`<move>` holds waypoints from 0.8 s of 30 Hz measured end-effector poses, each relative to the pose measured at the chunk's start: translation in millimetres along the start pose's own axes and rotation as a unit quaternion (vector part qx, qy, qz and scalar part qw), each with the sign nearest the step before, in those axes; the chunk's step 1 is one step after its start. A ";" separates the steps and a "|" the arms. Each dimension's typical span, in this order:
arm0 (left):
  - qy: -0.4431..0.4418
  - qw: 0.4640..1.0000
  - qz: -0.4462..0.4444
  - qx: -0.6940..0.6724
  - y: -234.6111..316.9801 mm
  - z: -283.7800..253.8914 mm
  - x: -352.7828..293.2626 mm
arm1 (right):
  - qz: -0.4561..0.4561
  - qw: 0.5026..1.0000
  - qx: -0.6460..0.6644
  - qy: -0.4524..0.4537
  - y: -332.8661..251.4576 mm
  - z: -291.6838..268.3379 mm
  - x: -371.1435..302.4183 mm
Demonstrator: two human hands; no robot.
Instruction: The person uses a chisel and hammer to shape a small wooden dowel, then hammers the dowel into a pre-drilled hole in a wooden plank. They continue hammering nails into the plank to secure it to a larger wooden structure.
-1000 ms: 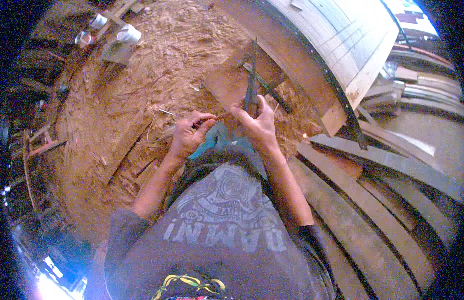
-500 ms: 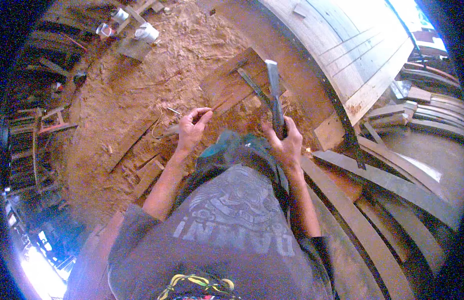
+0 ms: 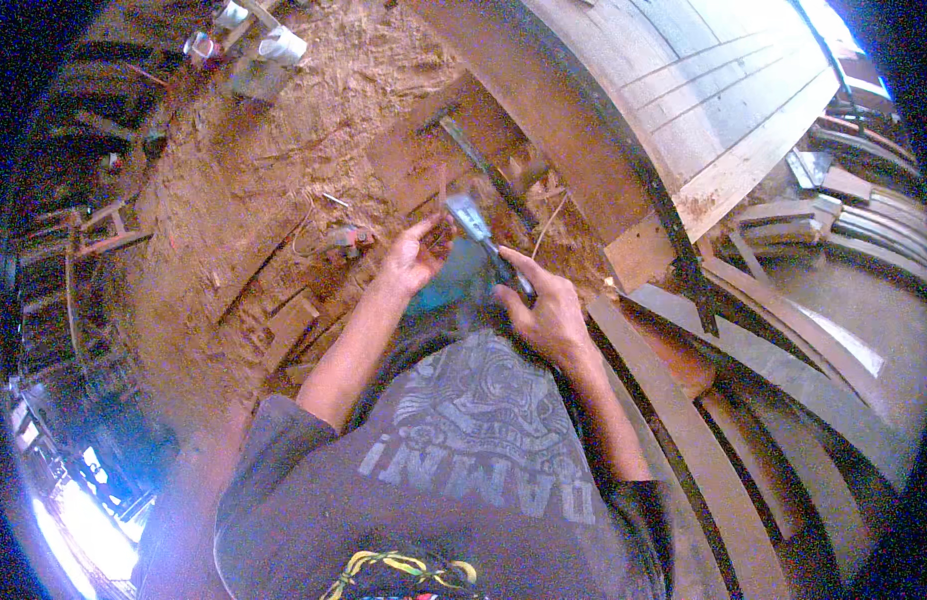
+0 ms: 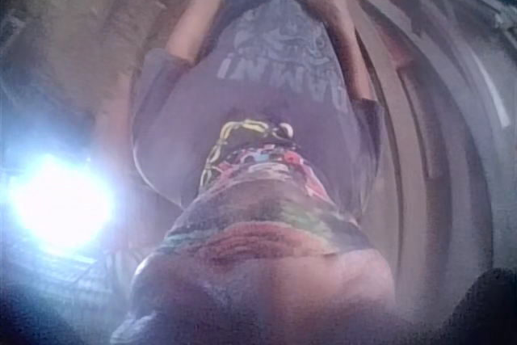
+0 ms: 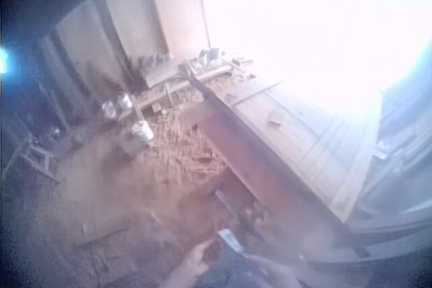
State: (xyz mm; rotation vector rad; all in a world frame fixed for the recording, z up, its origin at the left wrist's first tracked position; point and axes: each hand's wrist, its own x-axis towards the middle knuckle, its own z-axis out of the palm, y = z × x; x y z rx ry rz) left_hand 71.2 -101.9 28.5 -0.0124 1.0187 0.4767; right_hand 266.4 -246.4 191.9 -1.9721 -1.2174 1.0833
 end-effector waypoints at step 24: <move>-0.104 0.990 -0.085 -0.048 29.0 -28.8 15.6 | 0.148 0.988 0.036 -0.040 -61.2 30.5 29.5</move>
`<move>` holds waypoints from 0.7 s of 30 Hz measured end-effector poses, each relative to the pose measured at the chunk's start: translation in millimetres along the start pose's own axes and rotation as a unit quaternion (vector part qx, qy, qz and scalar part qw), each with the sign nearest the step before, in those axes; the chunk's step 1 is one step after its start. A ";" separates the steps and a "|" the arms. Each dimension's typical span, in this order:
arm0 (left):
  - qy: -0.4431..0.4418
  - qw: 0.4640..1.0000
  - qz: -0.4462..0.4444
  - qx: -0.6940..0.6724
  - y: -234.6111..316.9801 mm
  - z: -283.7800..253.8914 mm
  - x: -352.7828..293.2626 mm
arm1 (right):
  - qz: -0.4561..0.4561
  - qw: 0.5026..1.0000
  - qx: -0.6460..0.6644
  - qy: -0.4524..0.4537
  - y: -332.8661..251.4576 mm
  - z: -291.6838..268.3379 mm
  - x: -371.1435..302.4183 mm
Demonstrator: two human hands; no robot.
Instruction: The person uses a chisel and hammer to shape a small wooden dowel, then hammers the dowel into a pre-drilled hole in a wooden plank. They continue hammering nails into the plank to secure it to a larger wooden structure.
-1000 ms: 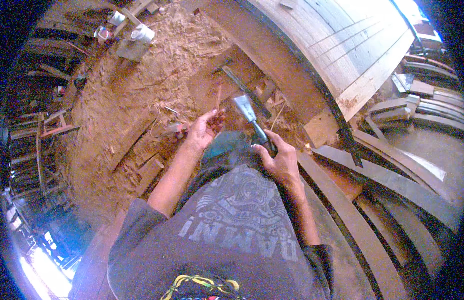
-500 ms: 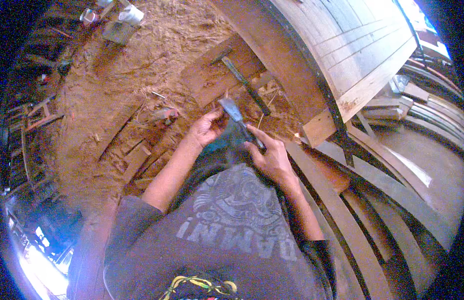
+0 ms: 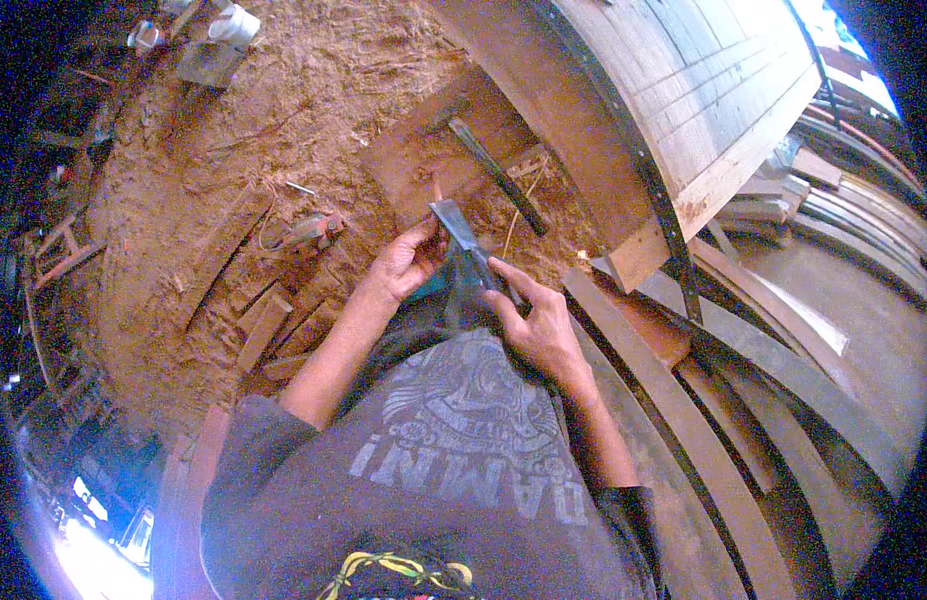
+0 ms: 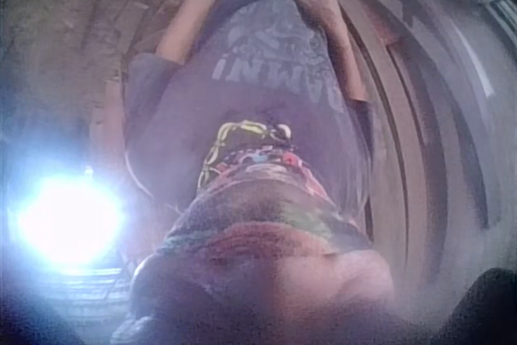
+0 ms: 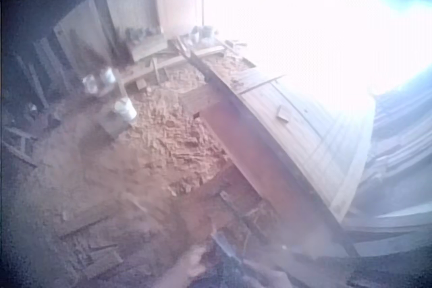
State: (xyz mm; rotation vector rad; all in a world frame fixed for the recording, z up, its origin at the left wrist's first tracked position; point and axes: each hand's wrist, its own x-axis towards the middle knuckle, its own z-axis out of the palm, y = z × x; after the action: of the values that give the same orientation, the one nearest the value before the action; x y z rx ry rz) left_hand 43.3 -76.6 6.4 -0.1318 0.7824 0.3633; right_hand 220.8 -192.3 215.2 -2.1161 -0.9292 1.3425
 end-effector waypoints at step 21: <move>0.078 0.994 0.068 -0.017 -15.9 24.1 7.7 | 0.017 0.996 -0.080 0.038 -33.5 8.8 -3.7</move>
State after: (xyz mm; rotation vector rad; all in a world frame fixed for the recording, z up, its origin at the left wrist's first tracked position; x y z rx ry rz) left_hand 70.2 -83.3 17.6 -0.1402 0.9425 0.4999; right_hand 201.9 -172.6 236.8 -2.2952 -1.0036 1.2302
